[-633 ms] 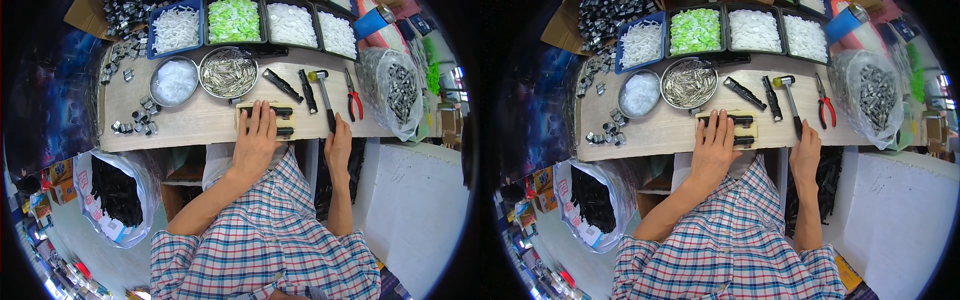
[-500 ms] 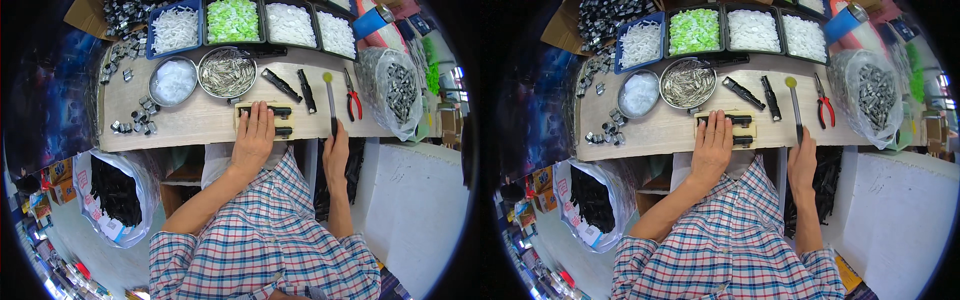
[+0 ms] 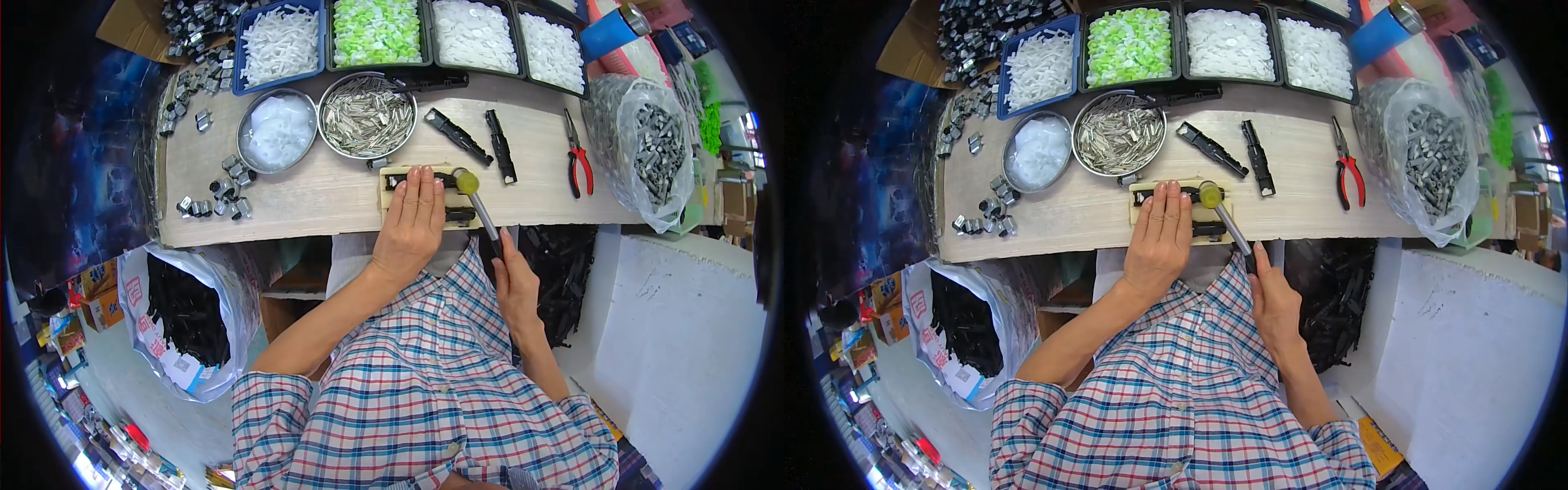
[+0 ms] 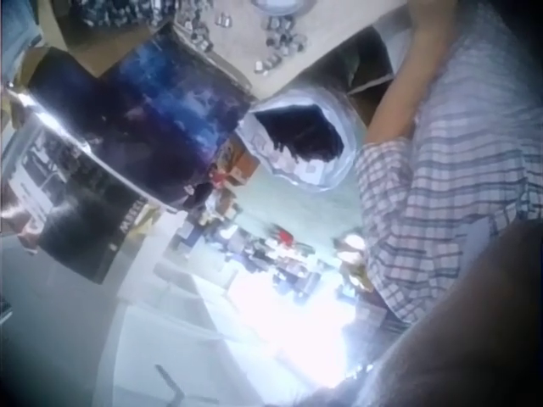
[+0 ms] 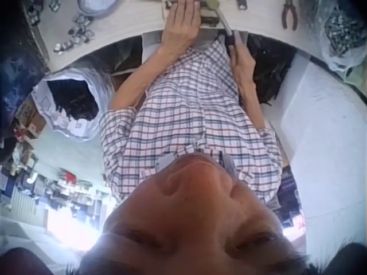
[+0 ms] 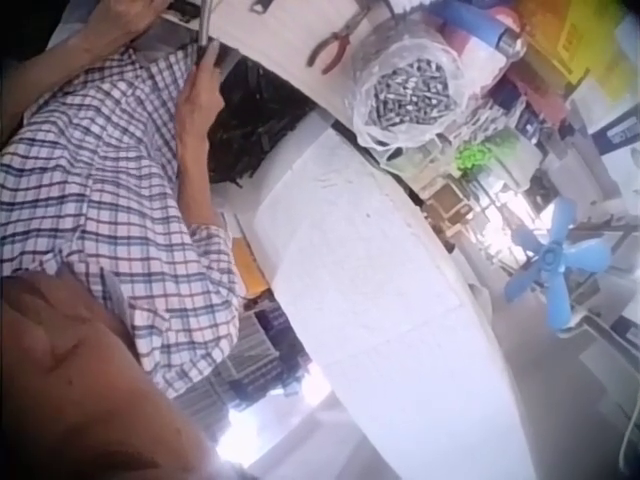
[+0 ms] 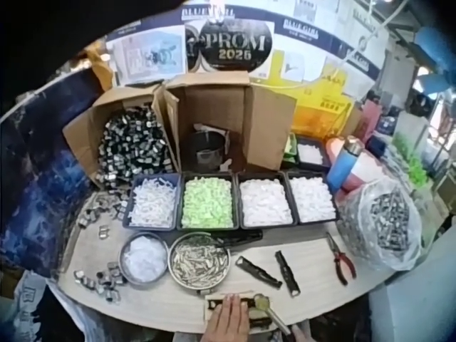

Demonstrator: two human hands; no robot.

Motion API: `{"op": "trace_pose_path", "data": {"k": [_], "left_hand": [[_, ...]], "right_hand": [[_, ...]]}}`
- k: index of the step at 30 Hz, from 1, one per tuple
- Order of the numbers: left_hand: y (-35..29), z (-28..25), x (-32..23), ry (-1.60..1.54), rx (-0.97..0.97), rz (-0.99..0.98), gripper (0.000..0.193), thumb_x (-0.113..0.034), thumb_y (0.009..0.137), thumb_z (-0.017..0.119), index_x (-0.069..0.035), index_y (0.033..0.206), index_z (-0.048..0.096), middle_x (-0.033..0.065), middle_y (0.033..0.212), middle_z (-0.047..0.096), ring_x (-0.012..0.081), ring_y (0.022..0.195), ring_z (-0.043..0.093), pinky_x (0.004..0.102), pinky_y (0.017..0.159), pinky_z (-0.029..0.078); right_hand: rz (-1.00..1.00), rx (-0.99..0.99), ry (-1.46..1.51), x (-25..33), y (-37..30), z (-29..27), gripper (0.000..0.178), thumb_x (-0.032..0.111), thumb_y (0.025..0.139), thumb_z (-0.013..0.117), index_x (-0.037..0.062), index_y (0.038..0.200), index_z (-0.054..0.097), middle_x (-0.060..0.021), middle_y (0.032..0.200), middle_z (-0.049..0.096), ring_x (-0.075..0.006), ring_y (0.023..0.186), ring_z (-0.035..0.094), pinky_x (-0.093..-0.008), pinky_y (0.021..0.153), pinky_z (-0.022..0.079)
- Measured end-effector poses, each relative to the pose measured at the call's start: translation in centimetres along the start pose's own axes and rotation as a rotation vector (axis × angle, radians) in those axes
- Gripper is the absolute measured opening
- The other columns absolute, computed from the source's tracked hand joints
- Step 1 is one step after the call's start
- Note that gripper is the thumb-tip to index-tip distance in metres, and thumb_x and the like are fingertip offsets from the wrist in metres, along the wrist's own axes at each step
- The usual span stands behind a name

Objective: Assemble small plastic and metal components using a hammer and pliers at a workbench.

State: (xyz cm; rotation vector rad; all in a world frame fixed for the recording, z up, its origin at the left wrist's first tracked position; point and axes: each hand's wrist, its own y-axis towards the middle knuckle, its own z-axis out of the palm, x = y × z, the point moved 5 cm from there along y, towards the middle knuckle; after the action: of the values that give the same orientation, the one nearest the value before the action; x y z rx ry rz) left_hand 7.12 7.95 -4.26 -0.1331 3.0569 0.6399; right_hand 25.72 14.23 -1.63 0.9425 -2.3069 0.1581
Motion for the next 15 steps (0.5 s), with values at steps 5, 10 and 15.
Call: {"op": "trace_pose_path", "data": {"k": [5,10,15], "left_hand": [[-0.1,0.1,0.2,-0.009,0.009,-0.016,0.052,-0.012,0.090,0.053,0.013,0.135,0.051,0.0325,0.141,0.052,0.0443,0.137,0.048,0.0492,0.114,0.041],[0.1,0.0,0.0,-0.010,-0.022,-0.026,0.053,-0.011,0.090,0.053,0.013,0.136,0.050,0.0327,0.142,0.051,0.0442,0.137,0.049,0.0490,0.114,0.040],[-0.5,0.1,0.1,-0.033,0.017,-0.058,0.058,-0.011,0.090,0.058,0.013,0.141,0.045,0.0334,0.147,0.046,0.0450,0.140,0.045,0.0515,0.116,0.036]], "right_hand": [[0.102,0.049,0.063,0.4,-1.1,-1.7,0.053,-0.003,0.092,0.064,0.0030,0.144,0.052,-0.0216,0.088,0.062,-0.0333,0.073,0.064,-0.0369,0.068,0.053],[0.121,0.076,0.069,0.0,-4.7,-1.0,0.050,-0.001,0.092,0.065,0.0019,0.142,0.055,-0.0205,0.087,0.063,-0.0330,0.070,0.066,-0.0375,0.066,0.054],[0.036,0.060,0.056,1.1,-3.8,-1.3,0.048,0.002,0.093,0.066,0.0020,0.140,0.056,-0.0182,0.079,0.059,-0.0308,0.064,0.062,-0.0367,0.060,0.051]]}}
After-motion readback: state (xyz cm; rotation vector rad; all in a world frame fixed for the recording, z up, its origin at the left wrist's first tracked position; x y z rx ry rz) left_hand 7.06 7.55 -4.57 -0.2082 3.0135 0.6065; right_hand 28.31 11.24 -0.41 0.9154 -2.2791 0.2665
